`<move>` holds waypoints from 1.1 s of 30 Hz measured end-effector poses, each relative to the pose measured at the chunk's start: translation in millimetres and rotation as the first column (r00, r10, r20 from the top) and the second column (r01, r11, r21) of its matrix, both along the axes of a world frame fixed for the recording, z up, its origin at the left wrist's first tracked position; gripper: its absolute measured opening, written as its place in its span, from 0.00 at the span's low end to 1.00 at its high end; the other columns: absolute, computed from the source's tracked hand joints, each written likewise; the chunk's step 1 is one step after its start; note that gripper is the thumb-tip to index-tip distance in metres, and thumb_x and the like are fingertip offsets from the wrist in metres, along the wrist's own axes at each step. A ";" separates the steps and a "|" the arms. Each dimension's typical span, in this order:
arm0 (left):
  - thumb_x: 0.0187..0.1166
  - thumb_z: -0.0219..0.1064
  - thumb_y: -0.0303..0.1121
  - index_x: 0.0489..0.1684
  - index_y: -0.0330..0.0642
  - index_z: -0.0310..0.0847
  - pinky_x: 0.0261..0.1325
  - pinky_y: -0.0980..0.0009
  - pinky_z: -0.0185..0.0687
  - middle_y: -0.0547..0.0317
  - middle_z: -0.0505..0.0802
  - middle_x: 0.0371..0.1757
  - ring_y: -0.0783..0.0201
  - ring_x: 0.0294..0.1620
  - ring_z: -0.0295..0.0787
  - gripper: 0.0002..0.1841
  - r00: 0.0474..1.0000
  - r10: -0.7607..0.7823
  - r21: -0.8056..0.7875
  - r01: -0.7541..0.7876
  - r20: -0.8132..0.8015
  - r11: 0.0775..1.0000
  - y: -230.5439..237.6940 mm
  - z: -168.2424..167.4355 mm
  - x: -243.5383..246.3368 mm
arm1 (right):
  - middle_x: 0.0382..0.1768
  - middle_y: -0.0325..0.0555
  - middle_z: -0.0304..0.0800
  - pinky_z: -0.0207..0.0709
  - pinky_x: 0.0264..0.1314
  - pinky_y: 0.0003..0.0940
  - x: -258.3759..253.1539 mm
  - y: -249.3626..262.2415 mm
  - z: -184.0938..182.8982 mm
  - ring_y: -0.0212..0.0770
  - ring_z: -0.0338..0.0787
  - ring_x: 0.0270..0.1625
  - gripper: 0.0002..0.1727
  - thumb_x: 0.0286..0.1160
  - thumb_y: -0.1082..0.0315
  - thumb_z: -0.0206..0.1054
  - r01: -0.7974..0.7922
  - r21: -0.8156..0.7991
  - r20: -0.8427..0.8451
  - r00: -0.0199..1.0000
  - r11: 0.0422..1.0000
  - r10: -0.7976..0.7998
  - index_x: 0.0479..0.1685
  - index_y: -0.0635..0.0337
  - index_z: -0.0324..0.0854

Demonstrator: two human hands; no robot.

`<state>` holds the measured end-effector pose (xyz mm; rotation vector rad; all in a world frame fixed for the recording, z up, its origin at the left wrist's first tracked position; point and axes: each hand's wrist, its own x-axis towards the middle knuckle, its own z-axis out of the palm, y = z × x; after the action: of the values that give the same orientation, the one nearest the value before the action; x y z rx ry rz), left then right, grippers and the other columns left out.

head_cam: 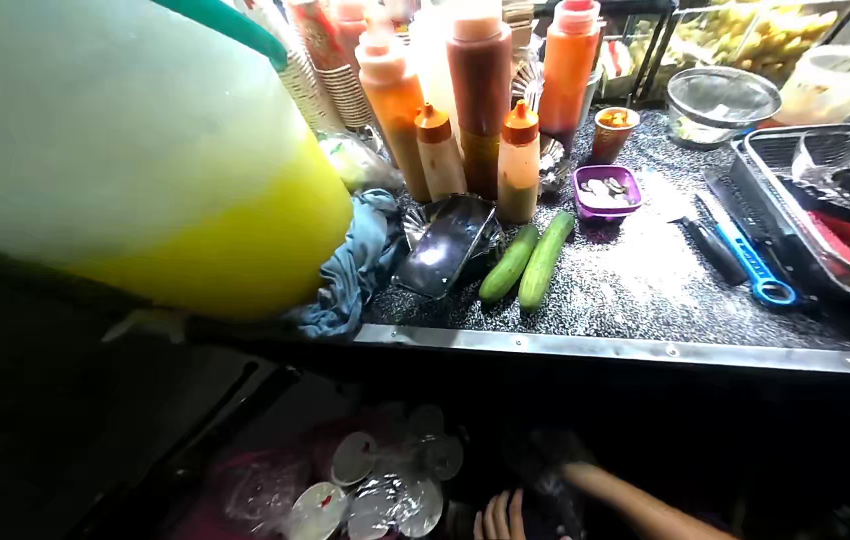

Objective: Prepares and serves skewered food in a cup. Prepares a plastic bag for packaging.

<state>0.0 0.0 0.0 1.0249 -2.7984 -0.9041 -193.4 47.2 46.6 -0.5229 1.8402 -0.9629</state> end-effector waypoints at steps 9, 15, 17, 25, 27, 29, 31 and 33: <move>0.68 0.60 0.17 0.48 0.16 0.86 0.72 0.44 0.76 0.28 0.92 0.53 0.37 0.61 0.89 0.15 0.881 0.164 0.343 -0.002 -0.443 0.939 34.4 40.6 -25.6 | 0.65 0.63 0.82 0.72 0.77 0.49 40.2 64.1 -3.0 0.56 0.80 0.71 0.28 0.79 0.49 0.67 -0.040 -0.352 -0.162 0.987 0.935 -0.019 0.63 0.66 0.84; 0.78 0.61 0.23 0.61 0.24 0.84 0.72 0.66 0.81 0.41 0.92 0.60 0.61 0.63 0.89 0.17 0.776 0.145 0.344 0.097 -0.614 0.934 13.0 78.2 -35.2 | 0.59 0.62 0.90 0.79 0.71 0.42 11.3 78.9 44.3 0.50 0.90 0.62 0.18 0.87 0.67 0.59 -0.246 -0.452 -0.412 0.910 0.858 0.044 0.62 0.72 0.84; 0.78 0.66 0.30 0.67 0.25 0.79 0.68 0.68 0.84 0.43 0.90 0.60 0.64 0.60 0.90 0.22 0.748 0.104 0.283 0.116 -0.655 0.952 -3.2 94.0 -39.5 | 0.56 0.58 0.90 0.81 0.70 0.37 -11.9 79.8 70.2 0.45 0.90 0.61 0.15 0.81 0.72 0.61 -0.219 -0.566 -0.548 0.820 0.795 -0.165 0.60 0.69 0.86; 0.79 0.65 0.34 0.65 0.24 0.79 0.62 0.75 0.84 0.42 0.90 0.56 0.69 0.55 0.90 0.22 0.732 0.008 0.080 0.064 -0.681 0.995 -28.1 143.7 -56.9 | 0.55 0.62 0.86 0.83 0.62 0.42 -146.3 78.4 163.8 0.51 0.88 0.60 0.11 0.71 0.79 0.57 -0.095 -0.752 -0.647 0.294 0.652 -0.703 0.34 0.68 0.88; 0.79 0.64 0.33 0.64 0.24 0.80 0.62 0.72 0.85 0.41 0.91 0.56 0.66 0.54 0.91 0.21 0.756 -0.020 0.070 0.087 -0.655 0.994 -20.2 138.1 -59.7 | 0.37 0.58 0.90 0.77 0.60 0.50 -169.3 71.1 173.0 0.57 0.87 0.52 0.16 0.69 0.78 0.51 -0.122 -0.684 -0.715 0.308 0.719 -0.628 0.22 0.69 0.85; 0.79 0.65 0.31 0.61 0.25 0.83 0.63 0.66 0.86 0.40 0.92 0.54 0.59 0.54 0.92 0.18 0.792 -0.059 0.065 0.124 -0.608 0.990 -9.7 127.5 -59.9 | 0.30 0.57 0.88 0.75 0.57 0.55 -190.1 63.9 181.3 0.59 0.87 0.46 0.23 0.78 0.70 0.46 -0.123 -0.548 -0.800 0.368 0.828 -0.475 0.21 0.69 0.84; 0.80 0.65 0.29 0.58 0.26 0.85 0.65 0.59 0.86 0.40 0.93 0.54 0.54 0.55 0.93 0.16 0.834 -0.091 0.082 0.161 -0.544 0.983 1.3 115.4 -57.4 | 0.22 0.57 0.82 0.76 0.42 0.59 -212.4 52.2 190.6 0.58 0.86 0.34 0.32 0.91 0.54 0.48 -0.050 -0.438 -0.828 0.411 0.898 -0.381 0.22 0.69 0.82; 0.80 0.65 0.28 0.57 0.26 0.86 0.67 0.54 0.85 0.39 0.94 0.54 0.50 0.57 0.93 0.15 0.875 -0.116 0.125 0.196 -0.470 0.973 11.3 102.3 -52.6 | 0.31 0.66 0.87 0.78 0.48 0.67 -241.3 36.8 203.9 0.66 0.90 0.40 0.30 0.91 0.50 0.55 0.047 -0.363 -0.825 0.449 0.931 -0.344 0.40 0.74 0.85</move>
<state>-52.6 11.3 102.3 0.5018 -2.4535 -1.2324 -434.7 83.9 250.6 -1.1881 2.7649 -1.2636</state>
